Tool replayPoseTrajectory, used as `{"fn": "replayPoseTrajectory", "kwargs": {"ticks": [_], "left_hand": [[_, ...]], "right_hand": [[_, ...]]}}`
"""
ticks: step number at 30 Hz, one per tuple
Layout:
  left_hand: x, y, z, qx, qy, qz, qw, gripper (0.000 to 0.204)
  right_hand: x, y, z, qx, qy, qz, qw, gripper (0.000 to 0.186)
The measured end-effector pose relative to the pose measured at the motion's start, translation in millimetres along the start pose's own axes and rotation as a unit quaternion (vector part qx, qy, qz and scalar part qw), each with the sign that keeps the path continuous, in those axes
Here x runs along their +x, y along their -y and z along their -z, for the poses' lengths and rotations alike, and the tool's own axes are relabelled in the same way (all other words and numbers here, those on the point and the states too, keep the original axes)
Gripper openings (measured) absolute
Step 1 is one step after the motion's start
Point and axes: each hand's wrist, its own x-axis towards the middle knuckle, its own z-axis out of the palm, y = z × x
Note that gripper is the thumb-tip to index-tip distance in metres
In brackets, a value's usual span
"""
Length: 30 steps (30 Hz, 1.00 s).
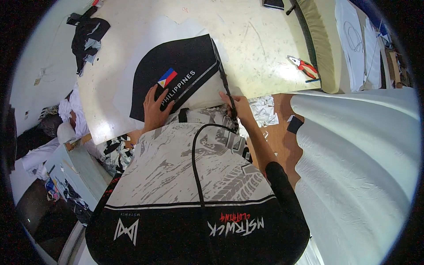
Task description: Cutting fabric patterns according to a template using scissors.
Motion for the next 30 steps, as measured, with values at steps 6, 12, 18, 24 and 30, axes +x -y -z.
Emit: {"fn": "replayPoseTrajectory", "kwargs": {"ticks": [6,12,18,24,30], "left_hand": [[2.1,-0.9,1.1,-0.003,0.003,0.002,1.0,0.051],[2.3,-1.1,-0.1,-0.001,0.0,0.006,1.0,0.052],[3.0,-3.0,1.6,-0.013,-0.008,-0.002,1.0,0.052],[3.3,-2.9,2.0,-0.002,-0.007,-0.004,1.0,0.054],[1.4,-1.6,2.1,-0.001,-0.008,-0.007,1.0,0.054]], "right_hand": [[13.4,8.6,-1.7,0.005,0.006,0.001,1.0,0.06],[14.4,16.9,-8.8,0.012,0.009,0.024,1.0,0.061],[17.2,14.7,-6.0,0.068,0.022,-0.002,0.997,0.059],[27.3,27.3,-4.1,0.093,0.055,0.01,0.994,0.058],[30.1,30.6,-10.1,0.099,0.045,-0.006,0.994,0.057]]}}
